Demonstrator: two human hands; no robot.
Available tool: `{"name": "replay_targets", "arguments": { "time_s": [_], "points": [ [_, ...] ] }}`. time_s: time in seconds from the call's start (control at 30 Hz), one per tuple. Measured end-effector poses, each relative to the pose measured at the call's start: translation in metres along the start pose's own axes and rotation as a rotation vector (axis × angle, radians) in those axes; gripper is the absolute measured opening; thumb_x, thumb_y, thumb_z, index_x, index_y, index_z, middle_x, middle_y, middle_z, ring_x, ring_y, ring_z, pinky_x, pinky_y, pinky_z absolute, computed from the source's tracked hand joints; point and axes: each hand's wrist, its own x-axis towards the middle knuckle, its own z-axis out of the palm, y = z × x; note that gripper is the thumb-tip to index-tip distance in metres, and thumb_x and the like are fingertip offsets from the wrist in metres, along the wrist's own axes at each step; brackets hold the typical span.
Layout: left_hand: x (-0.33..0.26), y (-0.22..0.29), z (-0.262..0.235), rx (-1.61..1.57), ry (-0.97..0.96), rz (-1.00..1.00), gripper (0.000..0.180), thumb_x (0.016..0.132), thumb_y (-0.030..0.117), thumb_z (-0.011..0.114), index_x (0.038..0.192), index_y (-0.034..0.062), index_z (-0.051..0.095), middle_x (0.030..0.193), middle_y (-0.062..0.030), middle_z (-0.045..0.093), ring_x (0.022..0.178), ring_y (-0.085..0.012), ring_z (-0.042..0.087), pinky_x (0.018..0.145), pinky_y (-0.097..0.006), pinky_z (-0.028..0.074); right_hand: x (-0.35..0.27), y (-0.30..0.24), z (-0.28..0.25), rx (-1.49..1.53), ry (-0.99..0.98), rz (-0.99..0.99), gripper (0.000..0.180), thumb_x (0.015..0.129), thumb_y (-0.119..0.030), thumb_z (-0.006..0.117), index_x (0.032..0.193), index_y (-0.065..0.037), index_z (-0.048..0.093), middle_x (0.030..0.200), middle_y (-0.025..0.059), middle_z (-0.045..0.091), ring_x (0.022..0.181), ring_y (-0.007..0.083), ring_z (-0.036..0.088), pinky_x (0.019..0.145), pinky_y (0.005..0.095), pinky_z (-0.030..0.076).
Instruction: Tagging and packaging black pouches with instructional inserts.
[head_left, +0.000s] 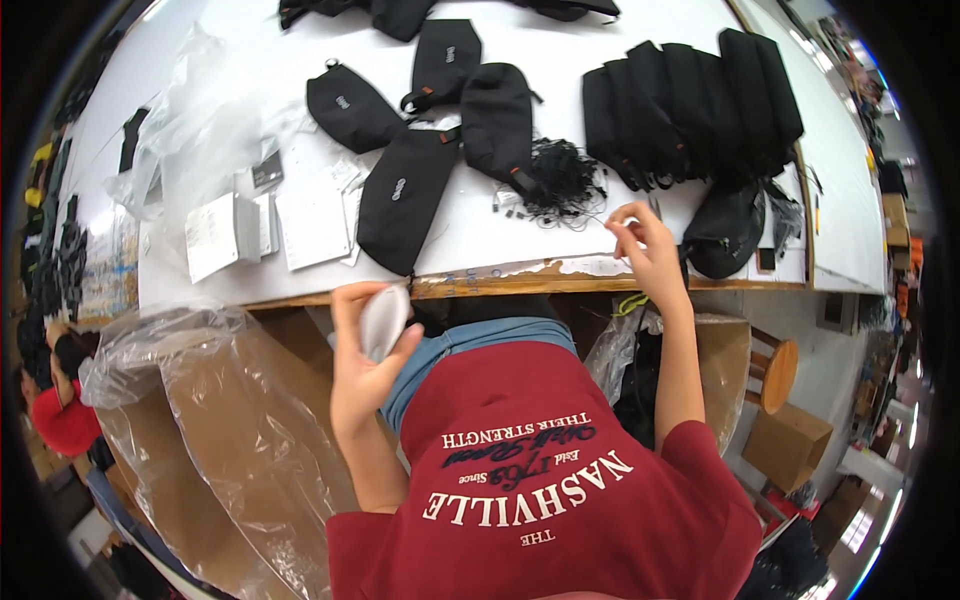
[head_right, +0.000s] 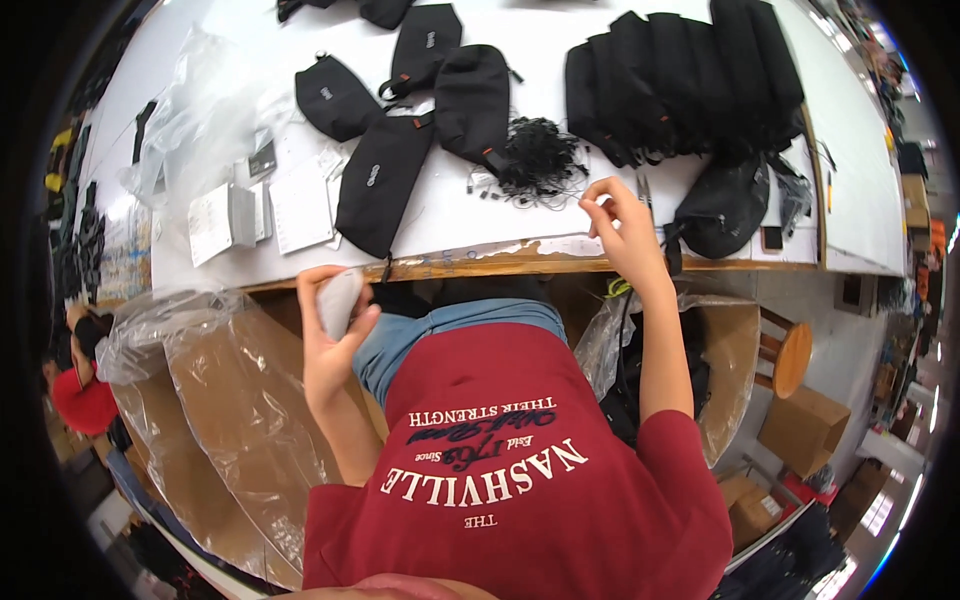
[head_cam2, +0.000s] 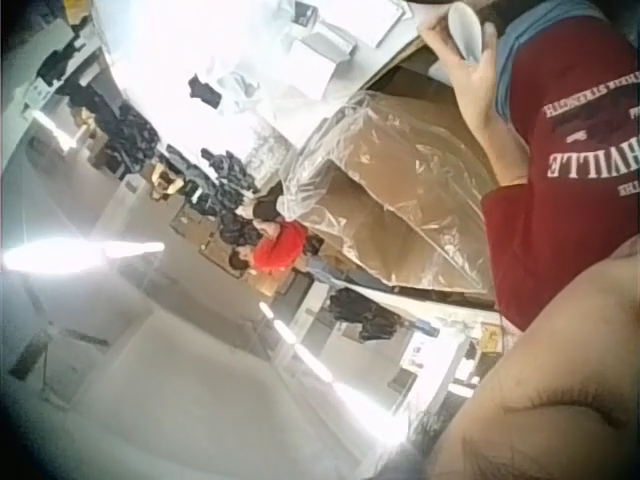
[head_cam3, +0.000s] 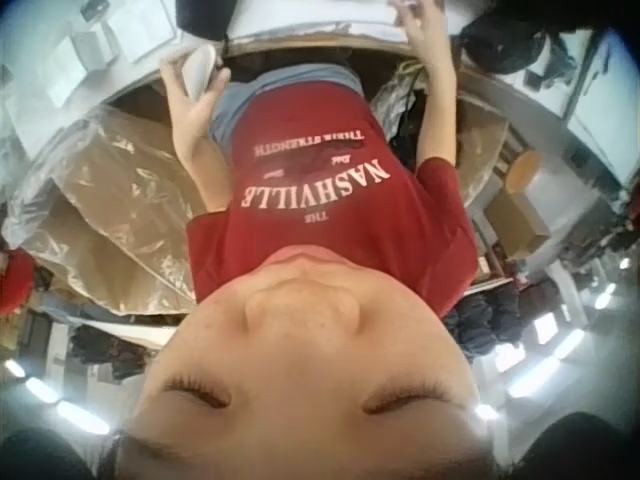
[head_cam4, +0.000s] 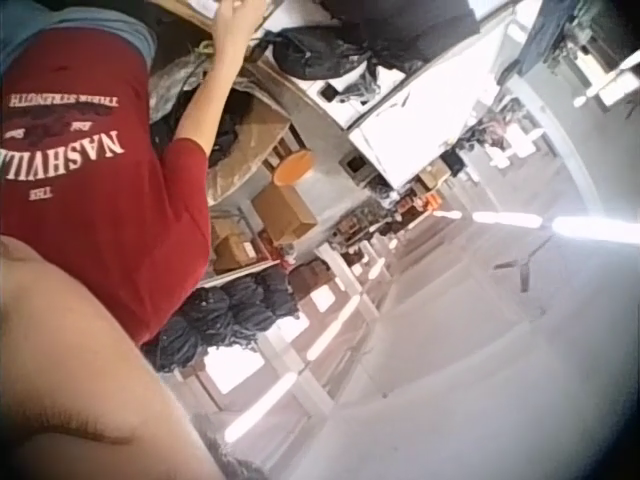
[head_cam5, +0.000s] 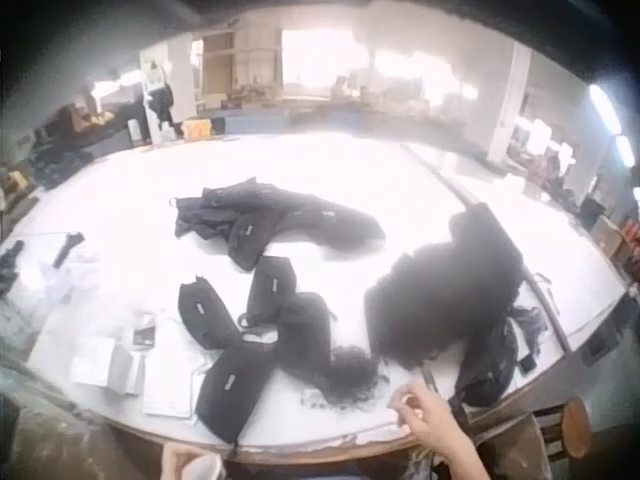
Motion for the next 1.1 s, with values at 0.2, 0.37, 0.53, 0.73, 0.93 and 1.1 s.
{"name": "replay_targets", "arguments": {
  "time_s": [0.2, 0.37, 0.53, 0.73, 0.93, 1.1],
  "points": [
    [0.007, 0.021, 0.038, 0.035, -0.018, 0.253, 0.026, 0.075, -0.007, 0.069, 0.099, 0.0018, 0.065, 0.104, -0.0074, 0.056, 0.091, -0.0154, 0.057, 0.079, -0.024, 0.044, -0.025, -0.09, 0.037, 0.024, -0.065, -0.215, 0.006, 0.078, -0.002, 0.068, 0.081, -0.003, 0.062, 0.059, -0.0042, 0.049, 0.05, 0.0014, 0.039, 0.046, 0.0177, 0.029],
    [0.002, 0.026, 0.05, 0.068, 0.124, 0.343, 0.023, 0.074, -0.006, 0.072, 0.095, 0.0012, 0.068, 0.09, -0.007, 0.062, 0.079, -0.0149, 0.059, 0.069, -0.024, 0.046, -0.021, -0.112, 0.07, 0.068, -0.056, -0.567, 0.016, 0.066, -0.003, 0.075, 0.078, -0.004, 0.065, 0.058, -0.0022, 0.053, 0.045, 0.0045, 0.037, 0.042, 0.0207, 0.027],
    [0.0, 0.023, 0.053, 0.071, 0.189, 0.443, 0.024, 0.07, -0.01, 0.074, 0.091, 0.0008, 0.067, 0.084, -0.0074, 0.063, 0.077, -0.0158, 0.059, 0.066, -0.026, 0.046, -0.021, -0.117, 0.076, 0.074, -0.109, -0.59, 0.016, 0.069, -0.006, 0.075, 0.082, -0.007, 0.064, 0.072, 0.0005, 0.065, 0.053, 0.0146, 0.055, 0.047, 0.0253, 0.042],
    [0.0, 0.022, 0.054, 0.218, 0.216, 0.548, 0.025, 0.069, -0.009, 0.075, 0.09, 0.0024, 0.068, 0.084, -0.0073, 0.063, 0.075, -0.0183, 0.059, 0.064, -0.027, 0.046, -0.022, -0.116, 0.079, 0.043, -0.033, -0.621, 0.015, 0.072, -0.006, 0.075, 0.083, -0.007, 0.065, 0.067, 0.0006, 0.061, 0.047, 0.0117, 0.047, 0.044, 0.0253, 0.036],
    [-0.001, 0.019, 0.046, 0.24, 0.13, 0.65, 0.013, 0.076, -0.002, 0.072, 0.089, 0.0012, 0.07, 0.086, -0.0076, 0.064, 0.073, -0.0174, 0.058, 0.063, -0.027, 0.045, -0.03, -0.113, 0.078, 0.298, -0.168, -0.287, 0.01, 0.075, -0.002, 0.074, 0.082, -0.005, 0.068, 0.056, -0.003, 0.051, 0.049, 0.0019, 0.038, 0.045, 0.0208, 0.027],
    [0.0, 0.008, 0.037, -0.284, -0.206, 0.177, 0.015, 0.096, 0.007, 0.053, 0.095, -0.0025, 0.065, 0.089, -0.0046, 0.061, 0.077, -0.0094, 0.056, 0.068, -0.023, 0.044, -0.03, -0.107, 0.073, 0.193, -0.237, -0.373, 0.012, 0.074, -0.001, 0.073, 0.084, -0.006, 0.068, 0.054, -0.0012, 0.048, 0.047, 0.0062, 0.041, 0.045, 0.0227, 0.029]
  ]
}}
